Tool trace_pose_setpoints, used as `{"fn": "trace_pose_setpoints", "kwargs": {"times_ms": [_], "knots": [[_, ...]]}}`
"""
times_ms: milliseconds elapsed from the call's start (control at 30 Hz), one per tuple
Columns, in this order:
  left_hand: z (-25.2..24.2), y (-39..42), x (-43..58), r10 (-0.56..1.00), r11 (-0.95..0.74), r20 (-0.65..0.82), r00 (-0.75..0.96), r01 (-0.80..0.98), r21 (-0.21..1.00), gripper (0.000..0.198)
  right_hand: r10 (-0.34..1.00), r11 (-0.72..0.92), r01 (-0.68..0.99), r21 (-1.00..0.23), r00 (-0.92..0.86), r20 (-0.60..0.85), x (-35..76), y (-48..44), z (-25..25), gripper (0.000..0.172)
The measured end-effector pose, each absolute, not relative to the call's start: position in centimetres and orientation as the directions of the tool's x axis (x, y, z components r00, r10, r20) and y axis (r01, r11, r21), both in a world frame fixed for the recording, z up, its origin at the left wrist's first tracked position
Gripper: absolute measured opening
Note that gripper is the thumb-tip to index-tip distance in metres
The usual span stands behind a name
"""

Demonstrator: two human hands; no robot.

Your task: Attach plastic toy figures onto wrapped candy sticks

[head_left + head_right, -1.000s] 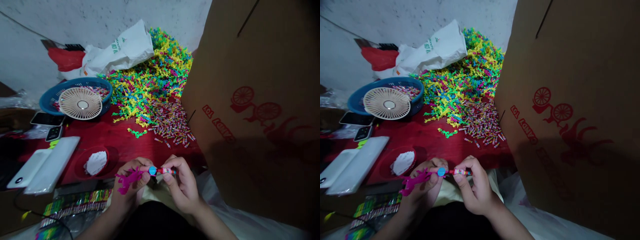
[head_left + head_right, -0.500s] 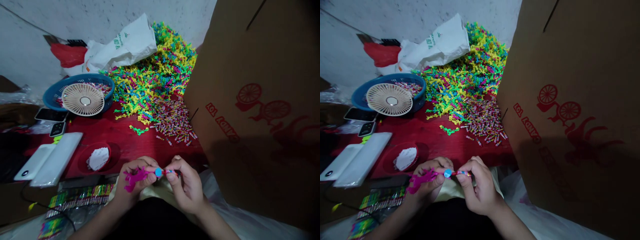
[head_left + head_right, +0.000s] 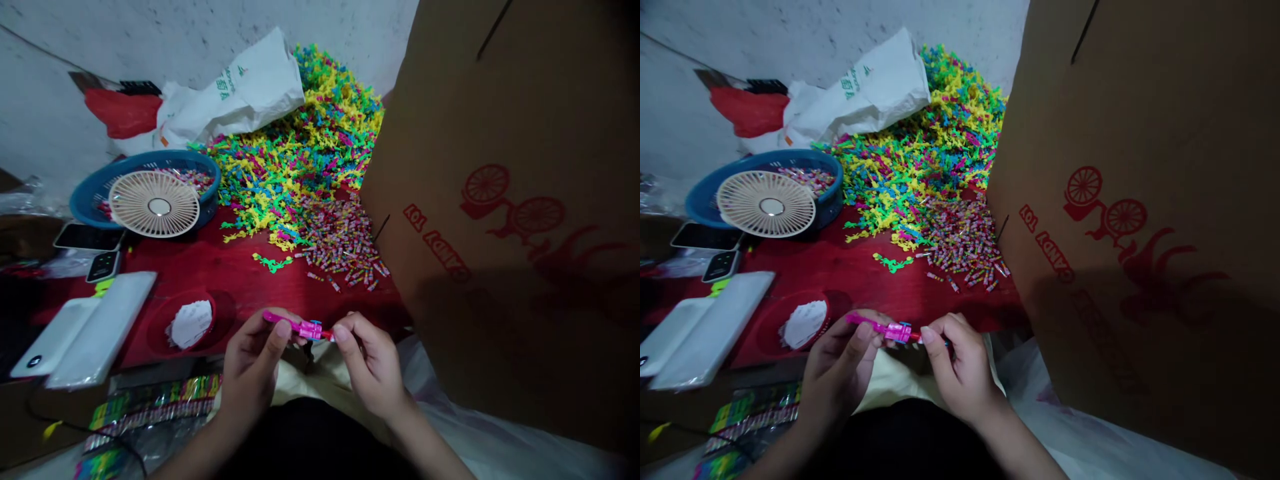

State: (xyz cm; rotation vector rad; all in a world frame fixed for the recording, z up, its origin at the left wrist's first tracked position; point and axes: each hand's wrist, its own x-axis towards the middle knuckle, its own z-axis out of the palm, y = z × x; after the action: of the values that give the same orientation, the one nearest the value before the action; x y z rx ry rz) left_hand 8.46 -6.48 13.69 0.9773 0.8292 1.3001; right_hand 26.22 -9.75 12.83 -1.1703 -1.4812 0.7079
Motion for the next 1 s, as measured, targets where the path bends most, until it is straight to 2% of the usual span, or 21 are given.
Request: {"fn": "trace_pose_setpoints", "kwargs": {"times_ms": [133, 267, 333, 433, 500, 567, 633, 700, 800, 1000], "knots": [[13.0, -6.4, 8.9, 0.993, -0.022, 0.072, 0.098, -0.437, 0.899, 0.017, 0.927, 0.339, 0.284, -0.897, 0.063, 0.371, 26.2, -9.8, 12.9, 0.025], [12.5, -6.2, 8.6, 0.987, -0.083, 0.127, 0.094, -0.373, 0.924, 0.01, 0.923, 0.344, 0.289, -0.893, 0.07, 0.379, 26.4, -9.9, 13.0, 0.024], [12.6, -6.0, 8.1, 0.977, -0.135, 0.178, 0.117, -0.308, 0.942, 0.019, 0.918, 0.357, 0.303, -0.884, 0.061, 0.391, 26.6, -9.9, 13.0, 0.025], [13.4, -5.6, 7.0, 0.929, -0.32, 0.344, 0.139, -0.167, 0.932, 0.051, 0.91, 0.382, 0.336, -0.861, 0.029, 0.415, 27.2, -10.0, 13.2, 0.023], [14.2, -5.2, 5.9, 0.828, -0.546, 0.534, 0.172, 0.026, 0.838, 0.066, 0.901, 0.406, 0.366, -0.838, -0.004, 0.434, 27.6, -10.0, 13.4, 0.021], [15.1, -4.8, 4.9, 0.658, -0.753, 0.683, 0.317, 0.264, 0.603, 0.062, 0.887, 0.436, 0.4, -0.806, -0.042, 0.459, 28.0, -10.0, 13.8, 0.019], [15.8, -4.4, 4.1, 0.508, -0.854, 0.699, 0.503, 0.399, 0.333, 0.047, 0.872, 0.465, 0.427, -0.775, -0.073, 0.484, 28.3, -10.0, 14.3, 0.017], [16.4, -4.1, 3.7, 0.428, -0.888, 0.666, 0.61, 0.421, 0.185, 0.036, 0.862, 0.484, 0.437, -0.758, -0.088, 0.5, 28.3, -10.0, 14.7, 0.018], [16.6, -3.8, 3.8, 0.431, -0.887, 0.628, 0.648, 0.431, 0.164, 0.029, 0.862, 0.484, 0.439, -0.757, -0.091, 0.499, 28.3, -10.1, 14.9, 0.019], [15.7, -4.1, 4.7, 0.436, -0.892, 0.671, 0.599, 0.388, 0.234, 0.028, 0.867, 0.475, 0.439, -0.763, -0.084, 0.492, 27.9, -10.3, 14.9, 0.02]]}}
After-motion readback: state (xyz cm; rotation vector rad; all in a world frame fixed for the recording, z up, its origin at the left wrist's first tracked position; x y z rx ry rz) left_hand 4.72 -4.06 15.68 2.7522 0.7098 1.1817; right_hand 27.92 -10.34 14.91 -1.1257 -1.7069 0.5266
